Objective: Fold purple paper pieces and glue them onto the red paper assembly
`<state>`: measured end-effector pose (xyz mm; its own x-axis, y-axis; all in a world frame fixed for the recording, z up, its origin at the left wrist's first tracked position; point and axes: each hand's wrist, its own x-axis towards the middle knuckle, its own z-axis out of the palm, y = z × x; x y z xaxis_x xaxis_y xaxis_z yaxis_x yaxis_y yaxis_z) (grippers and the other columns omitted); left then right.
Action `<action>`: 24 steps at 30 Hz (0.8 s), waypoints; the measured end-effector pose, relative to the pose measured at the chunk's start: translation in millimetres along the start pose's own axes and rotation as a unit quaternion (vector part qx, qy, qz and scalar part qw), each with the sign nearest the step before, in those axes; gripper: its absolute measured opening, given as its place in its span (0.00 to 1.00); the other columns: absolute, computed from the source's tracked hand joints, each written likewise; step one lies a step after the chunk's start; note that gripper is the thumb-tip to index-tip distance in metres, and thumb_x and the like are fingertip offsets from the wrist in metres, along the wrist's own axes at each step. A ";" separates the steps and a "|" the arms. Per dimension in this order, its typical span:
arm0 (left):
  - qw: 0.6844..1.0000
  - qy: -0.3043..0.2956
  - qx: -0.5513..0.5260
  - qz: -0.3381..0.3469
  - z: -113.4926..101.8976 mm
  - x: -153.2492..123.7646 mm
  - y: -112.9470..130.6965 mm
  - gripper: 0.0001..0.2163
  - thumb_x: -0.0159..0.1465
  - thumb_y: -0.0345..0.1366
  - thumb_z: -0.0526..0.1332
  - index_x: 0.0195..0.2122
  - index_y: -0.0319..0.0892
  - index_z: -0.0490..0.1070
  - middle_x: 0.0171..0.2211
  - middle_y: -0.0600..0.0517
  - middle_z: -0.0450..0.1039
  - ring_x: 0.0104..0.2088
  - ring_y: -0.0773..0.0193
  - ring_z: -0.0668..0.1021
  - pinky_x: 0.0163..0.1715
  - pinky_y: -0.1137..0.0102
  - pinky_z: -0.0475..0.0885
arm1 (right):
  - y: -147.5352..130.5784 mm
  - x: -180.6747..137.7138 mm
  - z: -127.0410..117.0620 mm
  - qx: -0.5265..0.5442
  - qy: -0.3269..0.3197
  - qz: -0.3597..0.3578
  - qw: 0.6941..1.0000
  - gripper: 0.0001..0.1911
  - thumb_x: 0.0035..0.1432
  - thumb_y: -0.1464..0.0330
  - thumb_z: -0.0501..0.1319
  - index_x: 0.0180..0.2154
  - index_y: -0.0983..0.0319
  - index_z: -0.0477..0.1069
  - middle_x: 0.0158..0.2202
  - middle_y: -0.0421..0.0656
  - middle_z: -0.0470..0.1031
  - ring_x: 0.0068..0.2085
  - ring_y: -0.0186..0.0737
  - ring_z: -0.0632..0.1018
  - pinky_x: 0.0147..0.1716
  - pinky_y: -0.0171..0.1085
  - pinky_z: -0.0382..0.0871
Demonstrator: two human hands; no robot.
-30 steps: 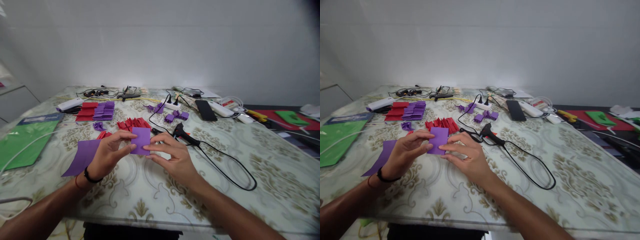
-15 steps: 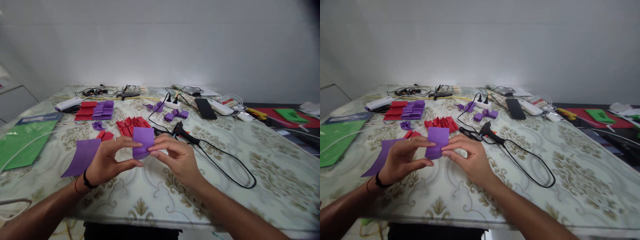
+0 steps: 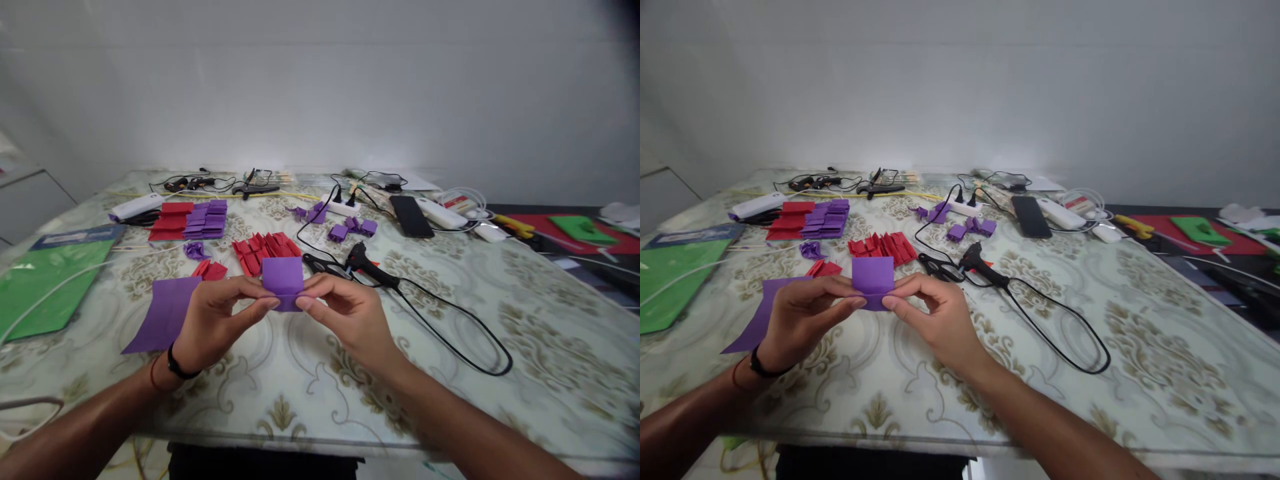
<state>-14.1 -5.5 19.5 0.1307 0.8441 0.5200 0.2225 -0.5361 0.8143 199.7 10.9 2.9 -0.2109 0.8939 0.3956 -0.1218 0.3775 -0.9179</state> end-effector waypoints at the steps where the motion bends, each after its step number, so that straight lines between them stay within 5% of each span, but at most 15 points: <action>1: 1.000 0.001 -0.018 -0.020 1.0 -0.2 -0.3 0.03 0.62 0.34 0.74 0.32 0.45 0.82 0.31 0.52 0.85 0.31 0.61 0.85 0.34 0.68 0.82 | 0.3 -0.2 0.6 0.003 0.004 0.009 1.000 0.07 0.57 0.63 0.75 0.31 0.58 0.81 0.36 0.43 0.85 0.38 0.41 0.83 0.43 0.42 0.79; 9: 0.991 0.022 -0.089 -0.101 7.1 0.2 -4.6 0.08 0.59 0.31 0.75 0.27 0.41 0.76 0.27 0.55 0.79 0.26 0.70 0.78 0.27 0.77 0.74 | 3.3 -1.0 4.2 0.004 0.022 0.048 0.999 0.10 0.55 0.63 0.75 0.29 0.59 0.78 0.34 0.42 0.82 0.37 0.39 0.81 0.41 0.39 0.78; 24: 0.984 0.042 -0.129 -0.115 11.3 1.5 -7.4 0.14 0.58 0.29 0.74 0.29 0.41 0.67 0.25 0.59 0.70 0.24 0.76 0.71 0.25 0.83 0.68 | 7.5 -0.7 9.1 0.014 0.058 0.083 0.995 0.13 0.54 0.61 0.75 0.29 0.59 0.75 0.29 0.38 0.77 0.31 0.35 0.75 0.34 0.37 0.71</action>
<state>-4.5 -0.1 11.4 0.0235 0.9455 0.3247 -0.0174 -0.3244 0.9458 190.1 10.9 -4.0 -0.1168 0.9661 0.2303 -0.1223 0.2161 -0.9687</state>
